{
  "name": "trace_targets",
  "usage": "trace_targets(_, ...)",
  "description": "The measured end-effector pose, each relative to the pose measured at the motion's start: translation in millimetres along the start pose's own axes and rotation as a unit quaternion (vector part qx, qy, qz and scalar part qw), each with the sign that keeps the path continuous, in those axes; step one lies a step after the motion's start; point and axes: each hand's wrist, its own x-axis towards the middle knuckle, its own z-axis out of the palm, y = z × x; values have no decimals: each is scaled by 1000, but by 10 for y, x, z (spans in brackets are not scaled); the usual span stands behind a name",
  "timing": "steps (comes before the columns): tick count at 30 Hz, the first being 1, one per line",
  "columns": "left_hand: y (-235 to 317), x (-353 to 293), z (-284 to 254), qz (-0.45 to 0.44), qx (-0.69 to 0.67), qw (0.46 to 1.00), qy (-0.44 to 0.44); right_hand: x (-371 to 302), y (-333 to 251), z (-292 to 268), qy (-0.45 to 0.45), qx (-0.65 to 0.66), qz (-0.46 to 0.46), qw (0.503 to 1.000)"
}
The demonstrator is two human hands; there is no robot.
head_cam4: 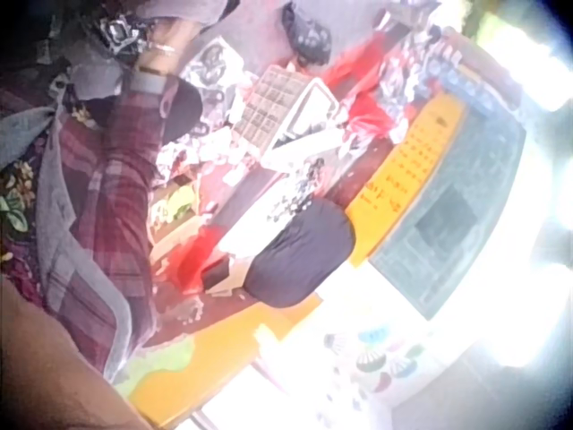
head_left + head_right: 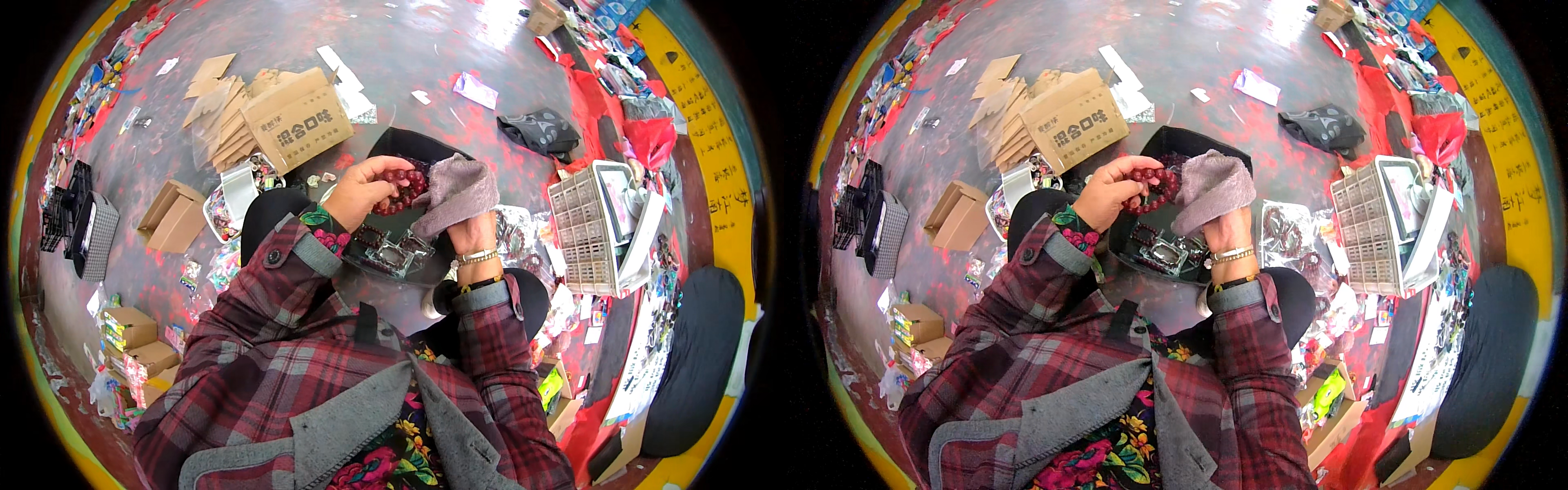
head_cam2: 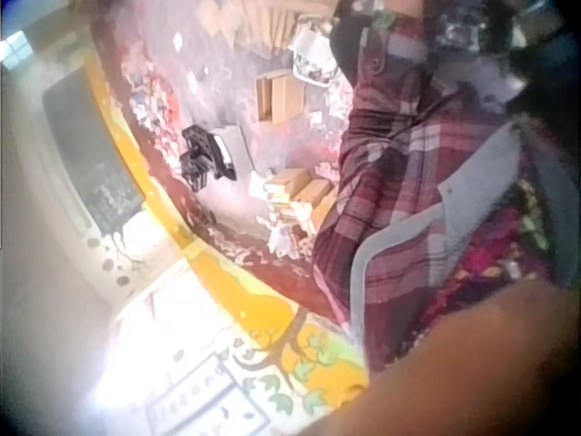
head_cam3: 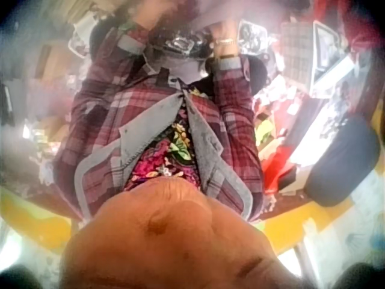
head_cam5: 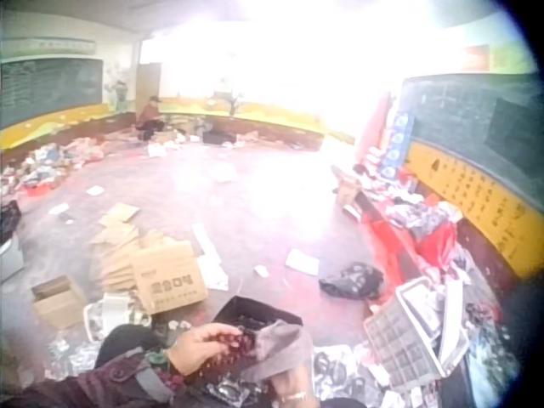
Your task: The person sits on the floor and handles red beaded bracelets, wiping them with a cloth and placing them into small plastic bags. The person then places the packaged bracelets into a black container.
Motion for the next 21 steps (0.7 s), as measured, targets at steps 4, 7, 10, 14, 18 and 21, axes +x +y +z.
trace_targets(4, 113, -22, -12, -6, 49, 998, 27, 47, 2, -29, -60, -58, 1, 997)
trace_targets(7, 155, -32, 41, 42, 78, 996, 11, -38, 48, 8, -47, -112, -22, 992)
trace_targets(10, 160, -30, 51, 79, 90, 993, -21, -56, 79, -100, -89, -232, -16, 968)
trace_targets(14, 76, -16, 86, 71, 62, 995, -23, -136, 183, -37, -125, -251, 6, 960)
trace_targets(18, 12, -18, 113, 102, 133, 986, -1, -163, 228, 141, -165, -408, -92, 893)
trace_targets(21, 81, -46, 192, 82, 191, 978, 15, -112, 257, 85, -160, -469, -125, 859)
